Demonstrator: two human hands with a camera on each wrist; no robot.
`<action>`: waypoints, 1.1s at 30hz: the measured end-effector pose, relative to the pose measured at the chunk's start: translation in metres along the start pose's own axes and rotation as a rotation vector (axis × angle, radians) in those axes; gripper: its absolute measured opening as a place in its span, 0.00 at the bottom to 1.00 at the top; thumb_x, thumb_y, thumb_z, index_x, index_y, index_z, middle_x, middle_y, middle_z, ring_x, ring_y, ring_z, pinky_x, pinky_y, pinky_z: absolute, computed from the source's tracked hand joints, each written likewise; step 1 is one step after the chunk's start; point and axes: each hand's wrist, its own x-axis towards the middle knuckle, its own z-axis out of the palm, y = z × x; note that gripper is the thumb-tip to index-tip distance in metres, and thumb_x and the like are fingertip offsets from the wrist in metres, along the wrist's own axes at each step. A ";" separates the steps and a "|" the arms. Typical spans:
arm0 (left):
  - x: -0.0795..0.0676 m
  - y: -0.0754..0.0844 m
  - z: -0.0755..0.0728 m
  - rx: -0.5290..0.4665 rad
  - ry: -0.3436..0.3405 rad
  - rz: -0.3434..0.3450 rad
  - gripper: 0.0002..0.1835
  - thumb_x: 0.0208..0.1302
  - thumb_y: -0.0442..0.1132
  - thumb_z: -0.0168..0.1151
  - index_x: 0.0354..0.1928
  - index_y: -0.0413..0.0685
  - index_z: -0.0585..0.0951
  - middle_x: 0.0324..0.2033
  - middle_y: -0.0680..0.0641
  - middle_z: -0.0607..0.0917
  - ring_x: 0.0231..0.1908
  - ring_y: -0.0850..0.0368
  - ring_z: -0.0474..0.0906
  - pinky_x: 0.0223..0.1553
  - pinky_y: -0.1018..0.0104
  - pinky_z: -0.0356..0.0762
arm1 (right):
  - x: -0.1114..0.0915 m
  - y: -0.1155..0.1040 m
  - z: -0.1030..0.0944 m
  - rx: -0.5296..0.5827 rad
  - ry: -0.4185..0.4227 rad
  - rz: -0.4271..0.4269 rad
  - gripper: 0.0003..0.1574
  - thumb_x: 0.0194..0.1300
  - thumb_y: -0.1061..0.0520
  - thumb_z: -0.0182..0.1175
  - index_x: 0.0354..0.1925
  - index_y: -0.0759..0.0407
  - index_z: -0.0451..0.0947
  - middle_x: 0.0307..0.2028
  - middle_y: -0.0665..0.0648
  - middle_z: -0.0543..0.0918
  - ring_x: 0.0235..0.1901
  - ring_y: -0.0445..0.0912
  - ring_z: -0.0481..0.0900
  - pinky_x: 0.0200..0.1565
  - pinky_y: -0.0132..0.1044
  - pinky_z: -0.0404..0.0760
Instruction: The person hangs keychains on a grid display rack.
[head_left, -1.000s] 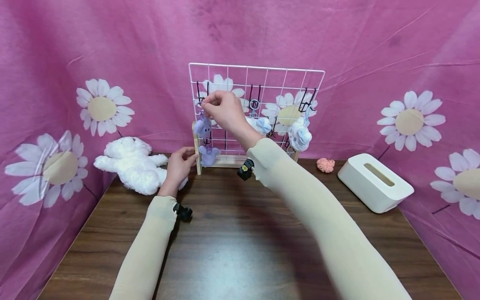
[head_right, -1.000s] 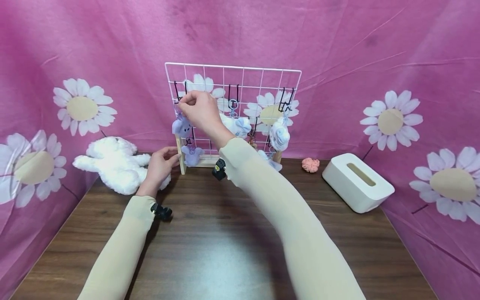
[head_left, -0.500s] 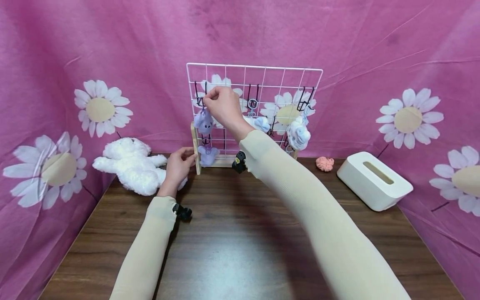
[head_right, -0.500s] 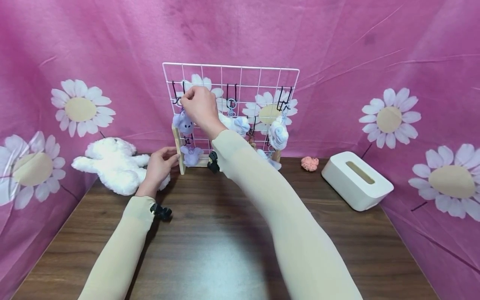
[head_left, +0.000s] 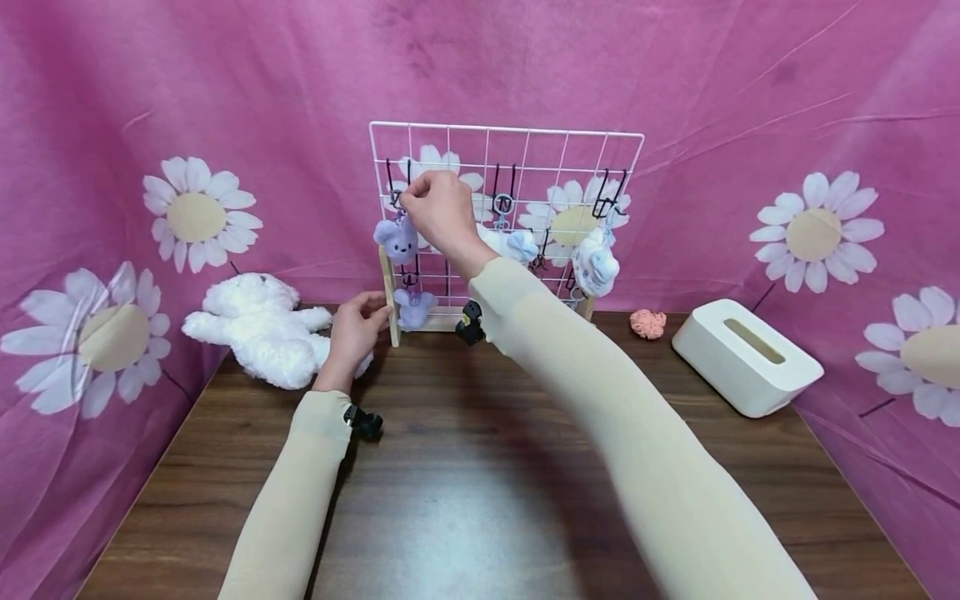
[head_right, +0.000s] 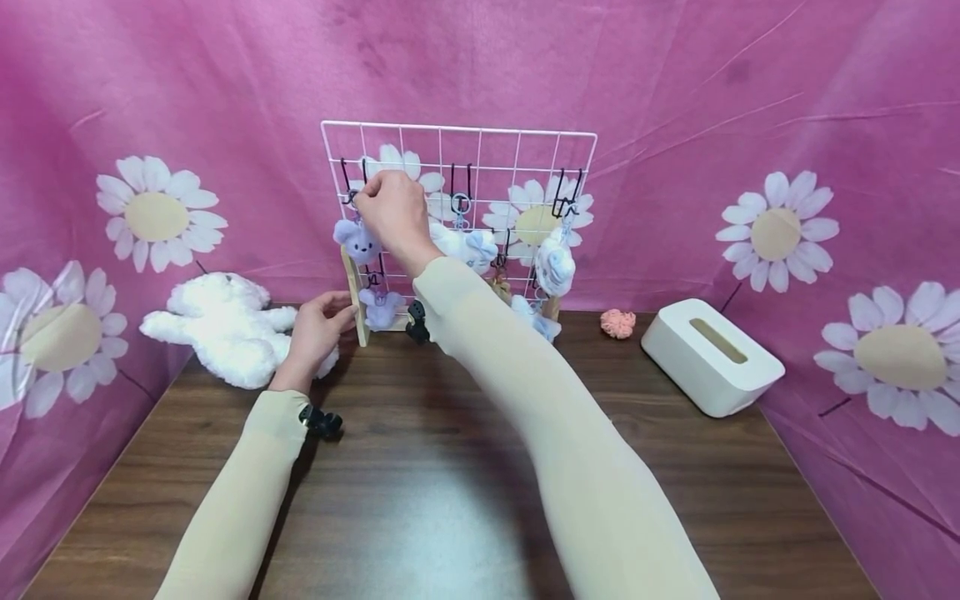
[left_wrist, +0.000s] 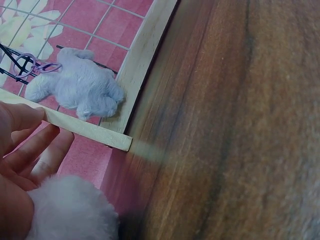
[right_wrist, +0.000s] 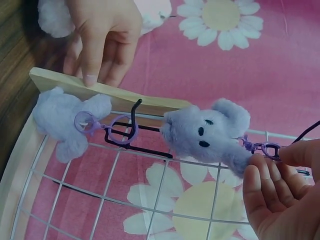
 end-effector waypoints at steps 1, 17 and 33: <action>0.000 0.000 0.000 0.001 0.001 0.000 0.18 0.83 0.35 0.65 0.68 0.33 0.84 0.61 0.29 0.89 0.54 0.33 0.92 0.48 0.75 0.95 | -0.001 0.000 0.000 -0.001 0.003 -0.008 0.06 0.71 0.48 0.69 0.39 0.41 0.93 0.40 0.41 0.93 0.46 0.41 0.86 0.49 0.32 0.87; -0.001 0.002 -0.002 -0.002 -0.016 -0.023 0.19 0.84 0.36 0.64 0.70 0.35 0.83 0.63 0.31 0.89 0.55 0.34 0.92 0.51 0.68 0.97 | -0.012 0.006 -0.010 0.111 -0.007 -0.012 0.04 0.73 0.49 0.73 0.42 0.45 0.93 0.39 0.44 0.93 0.40 0.40 0.88 0.46 0.31 0.89; -0.004 0.004 -0.002 0.024 -0.010 -0.012 0.19 0.84 0.36 0.64 0.69 0.36 0.83 0.61 0.30 0.90 0.54 0.34 0.92 0.55 0.52 0.98 | -0.105 0.025 -0.056 0.437 -0.106 -0.015 0.09 0.78 0.52 0.74 0.50 0.56 0.90 0.48 0.61 0.94 0.42 0.47 0.92 0.52 0.39 0.97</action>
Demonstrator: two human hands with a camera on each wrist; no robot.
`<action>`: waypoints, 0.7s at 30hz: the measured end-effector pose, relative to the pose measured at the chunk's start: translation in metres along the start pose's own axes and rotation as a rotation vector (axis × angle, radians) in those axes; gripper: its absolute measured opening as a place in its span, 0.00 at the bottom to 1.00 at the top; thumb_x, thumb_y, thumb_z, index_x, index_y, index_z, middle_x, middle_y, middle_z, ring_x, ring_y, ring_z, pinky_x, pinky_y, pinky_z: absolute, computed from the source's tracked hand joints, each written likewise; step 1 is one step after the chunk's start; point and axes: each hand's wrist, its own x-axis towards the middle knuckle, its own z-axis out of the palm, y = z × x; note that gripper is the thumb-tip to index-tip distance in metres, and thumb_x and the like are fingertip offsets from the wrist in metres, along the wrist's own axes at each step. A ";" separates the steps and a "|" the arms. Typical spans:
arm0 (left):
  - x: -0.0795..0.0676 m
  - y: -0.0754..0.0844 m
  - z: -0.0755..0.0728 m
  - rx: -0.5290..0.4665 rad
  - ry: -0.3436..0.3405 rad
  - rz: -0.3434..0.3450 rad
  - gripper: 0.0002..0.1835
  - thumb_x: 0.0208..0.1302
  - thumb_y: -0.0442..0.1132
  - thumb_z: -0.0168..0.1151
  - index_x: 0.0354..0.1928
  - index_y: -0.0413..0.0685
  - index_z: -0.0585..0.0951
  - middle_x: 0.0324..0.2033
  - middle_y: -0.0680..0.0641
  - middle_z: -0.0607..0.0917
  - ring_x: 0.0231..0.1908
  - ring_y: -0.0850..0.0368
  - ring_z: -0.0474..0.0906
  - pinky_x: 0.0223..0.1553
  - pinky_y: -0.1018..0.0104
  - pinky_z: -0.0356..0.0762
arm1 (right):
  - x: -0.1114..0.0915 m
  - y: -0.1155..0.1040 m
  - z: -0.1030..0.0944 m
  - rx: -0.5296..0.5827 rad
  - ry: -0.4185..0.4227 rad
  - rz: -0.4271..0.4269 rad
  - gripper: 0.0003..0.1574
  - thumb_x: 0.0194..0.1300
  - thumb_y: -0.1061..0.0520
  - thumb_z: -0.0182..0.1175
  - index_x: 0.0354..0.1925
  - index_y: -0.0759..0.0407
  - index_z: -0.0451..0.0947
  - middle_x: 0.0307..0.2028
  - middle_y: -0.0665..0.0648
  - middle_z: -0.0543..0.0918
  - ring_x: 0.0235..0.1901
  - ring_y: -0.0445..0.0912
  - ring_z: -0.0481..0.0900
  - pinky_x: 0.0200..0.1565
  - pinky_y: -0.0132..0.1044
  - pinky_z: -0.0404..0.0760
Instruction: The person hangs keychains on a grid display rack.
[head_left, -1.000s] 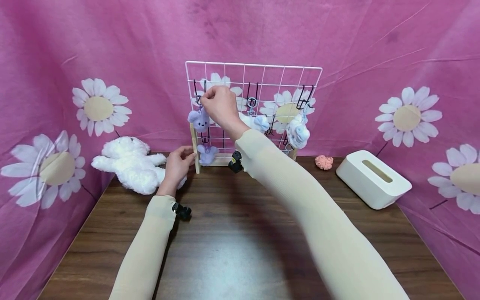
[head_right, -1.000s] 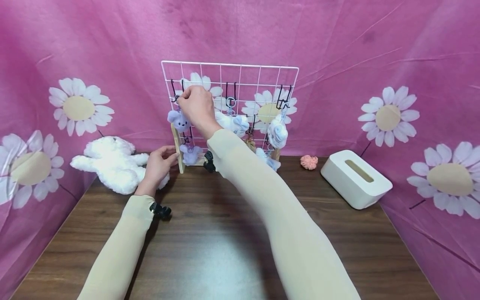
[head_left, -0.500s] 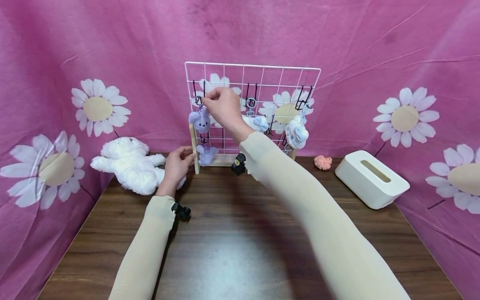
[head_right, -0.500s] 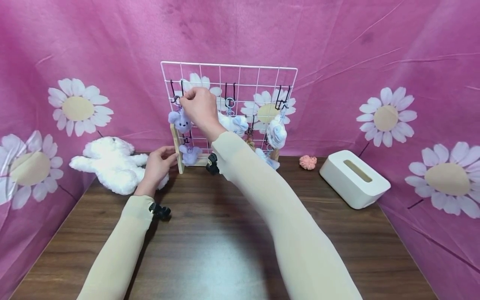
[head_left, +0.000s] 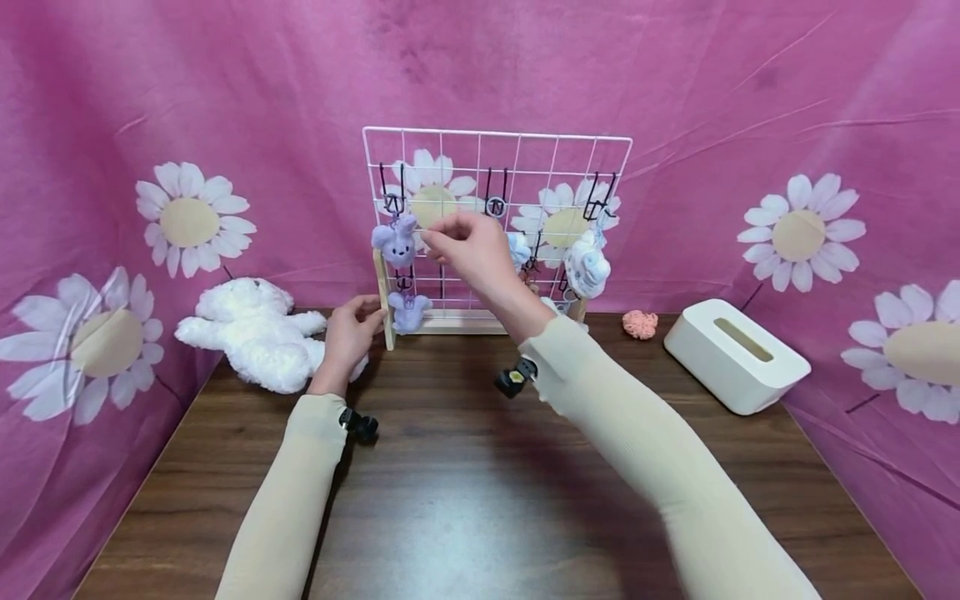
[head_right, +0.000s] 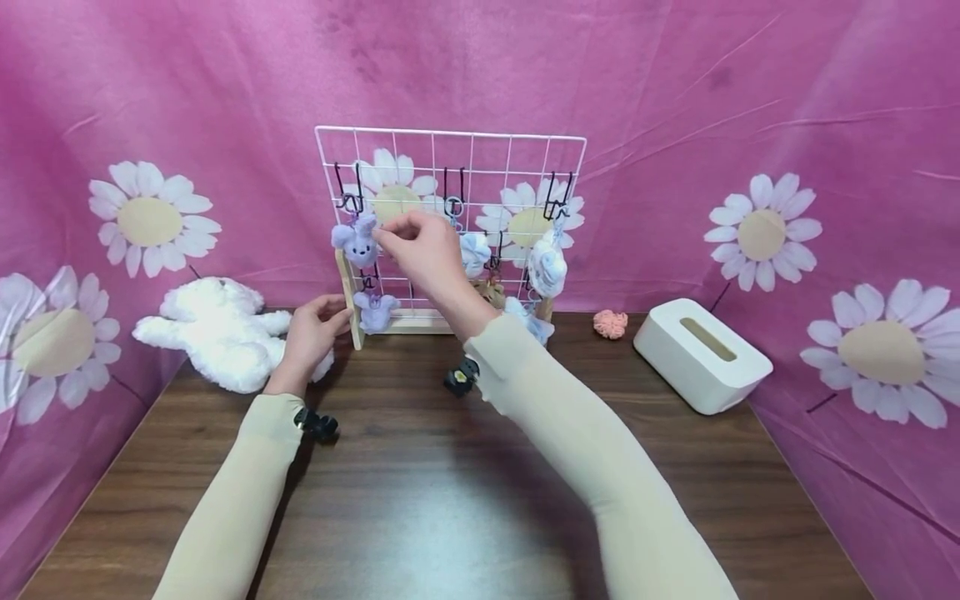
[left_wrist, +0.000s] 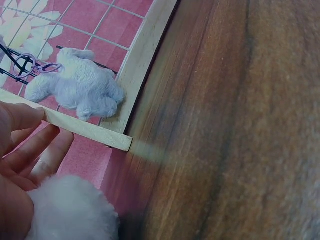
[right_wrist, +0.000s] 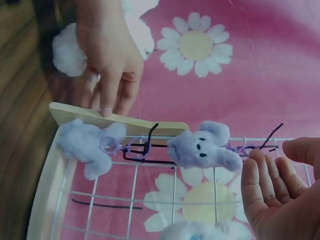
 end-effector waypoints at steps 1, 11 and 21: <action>0.000 -0.001 0.000 -0.010 0.000 0.000 0.19 0.84 0.36 0.64 0.69 0.35 0.83 0.61 0.30 0.89 0.54 0.33 0.92 0.55 0.53 0.98 | -0.005 0.004 -0.004 0.011 0.003 -0.003 0.09 0.77 0.52 0.74 0.49 0.56 0.91 0.46 0.59 0.93 0.42 0.47 0.92 0.52 0.38 0.97; 0.000 -0.004 -0.011 -0.052 -0.024 -0.021 0.21 0.85 0.37 0.63 0.71 0.33 0.81 0.64 0.28 0.87 0.58 0.32 0.90 0.49 0.77 0.94 | -0.056 0.047 -0.060 0.049 0.050 -0.095 0.14 0.76 0.55 0.74 0.52 0.64 0.90 0.45 0.68 0.93 0.43 0.55 0.94 0.49 0.38 0.98; -0.016 0.015 -0.029 0.224 0.005 0.086 0.23 0.85 0.50 0.63 0.67 0.41 0.86 0.57 0.34 0.92 0.55 0.38 0.88 0.57 0.53 0.86 | -0.103 0.099 -0.146 -0.328 0.101 -0.114 0.19 0.81 0.45 0.70 0.58 0.55 0.91 0.48 0.57 0.95 0.40 0.35 0.84 0.39 0.22 0.83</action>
